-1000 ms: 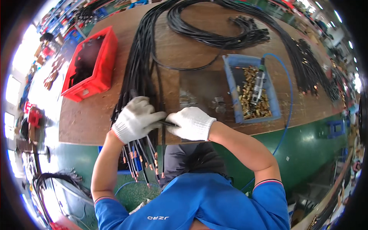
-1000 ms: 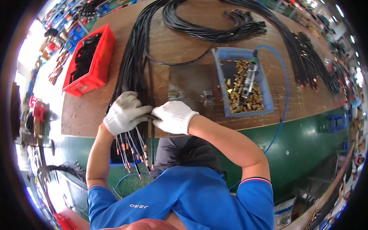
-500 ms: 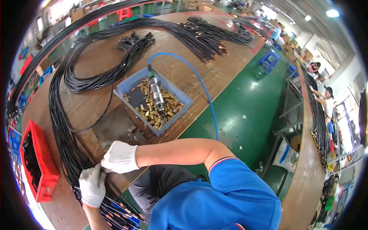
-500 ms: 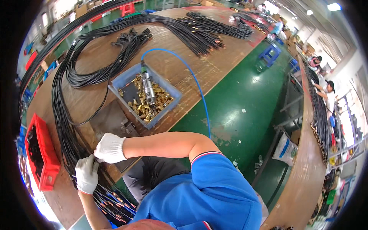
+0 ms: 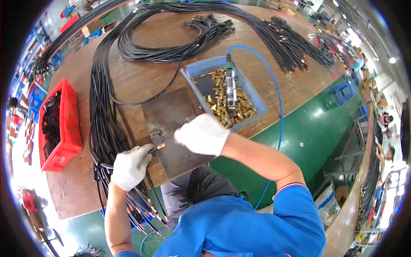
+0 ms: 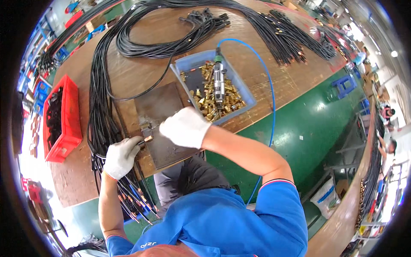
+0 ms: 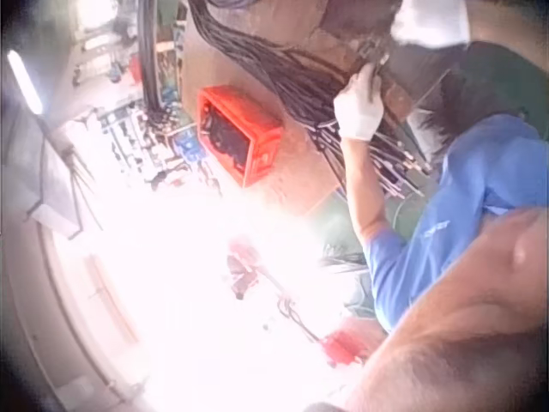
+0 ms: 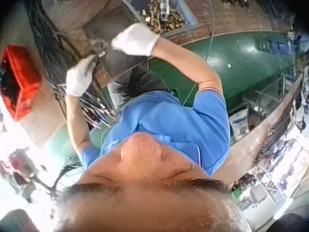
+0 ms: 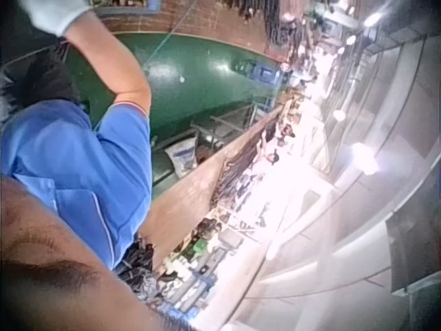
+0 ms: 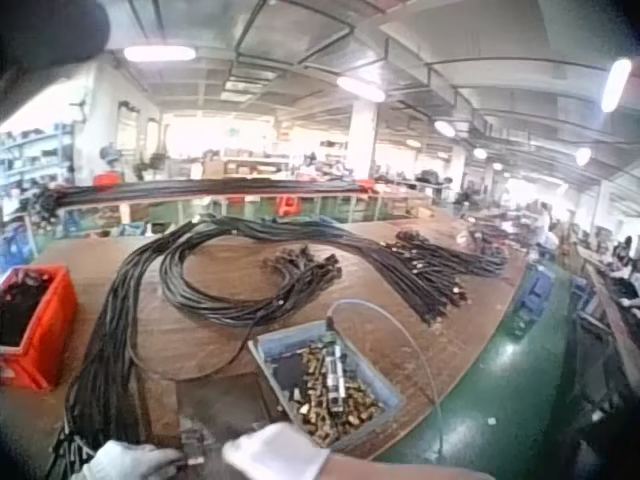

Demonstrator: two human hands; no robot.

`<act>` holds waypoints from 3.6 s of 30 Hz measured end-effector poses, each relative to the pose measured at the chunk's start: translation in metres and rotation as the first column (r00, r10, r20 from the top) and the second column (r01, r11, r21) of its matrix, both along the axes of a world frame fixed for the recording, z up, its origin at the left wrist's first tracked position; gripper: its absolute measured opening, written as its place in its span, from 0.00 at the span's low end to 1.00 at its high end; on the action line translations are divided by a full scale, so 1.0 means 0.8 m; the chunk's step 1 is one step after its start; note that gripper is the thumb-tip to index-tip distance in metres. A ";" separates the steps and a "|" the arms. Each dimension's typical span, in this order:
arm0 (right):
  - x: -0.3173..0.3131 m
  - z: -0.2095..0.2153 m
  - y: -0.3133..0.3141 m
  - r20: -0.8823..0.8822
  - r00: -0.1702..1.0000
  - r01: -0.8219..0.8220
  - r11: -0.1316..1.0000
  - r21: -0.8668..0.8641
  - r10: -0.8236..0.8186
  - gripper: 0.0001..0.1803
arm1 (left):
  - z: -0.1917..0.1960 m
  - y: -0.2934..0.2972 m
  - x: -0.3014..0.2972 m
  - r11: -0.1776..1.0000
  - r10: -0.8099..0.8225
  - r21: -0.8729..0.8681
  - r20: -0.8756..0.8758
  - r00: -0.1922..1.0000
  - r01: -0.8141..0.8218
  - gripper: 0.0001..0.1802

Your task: The person selects black cables from a pile and strips the ends to expose copper wires. They then insert brass ferrules onto the exposed wires and use a pneumatic crimping tool to secure them. The finished cables are placed on the table.

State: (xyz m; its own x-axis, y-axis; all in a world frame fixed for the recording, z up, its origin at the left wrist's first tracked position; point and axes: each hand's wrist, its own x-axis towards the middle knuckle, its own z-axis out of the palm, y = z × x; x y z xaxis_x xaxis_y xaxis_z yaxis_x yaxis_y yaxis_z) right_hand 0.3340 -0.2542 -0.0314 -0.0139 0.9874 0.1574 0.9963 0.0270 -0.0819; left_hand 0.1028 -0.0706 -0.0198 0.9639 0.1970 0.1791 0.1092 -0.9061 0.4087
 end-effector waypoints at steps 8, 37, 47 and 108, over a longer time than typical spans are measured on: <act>0.173 0.035 -0.026 -0.117 0.920 0.355 0.922 -0.157 -0.374 0.22 | 0.004 -0.006 0.011 1.000 0.024 0.017 0.058 0.998 -0.025 0.12; 0.027 0.041 0.009 -0.970 -0.241 0.379 0.923 -0.065 0.031 0.16 | 0.017 0.002 0.032 0.972 0.146 -0.196 0.079 0.986 -0.128 0.22; -0.013 -0.033 0.047 -0.801 -0.588 0.210 0.977 -0.024 0.107 0.16 | 0.013 0.007 0.023 0.962 0.139 -0.255 0.141 0.980 -0.100 0.24; -0.028 -0.057 0.084 -0.981 0.023 0.306 0.935 -0.178 -0.195 0.14 | -0.047 0.023 0.038 0.972 0.233 -0.044 0.136 0.963 -0.229 0.10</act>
State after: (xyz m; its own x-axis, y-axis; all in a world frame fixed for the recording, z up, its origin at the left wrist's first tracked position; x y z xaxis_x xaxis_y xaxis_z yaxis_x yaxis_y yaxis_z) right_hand 0.3116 -0.1869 -0.0769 0.4515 0.8796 -0.1498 -0.0465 -0.1445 -0.9884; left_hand 0.1333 -0.0520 -0.0576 0.8574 0.4184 0.2997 0.2549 -0.8511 0.4590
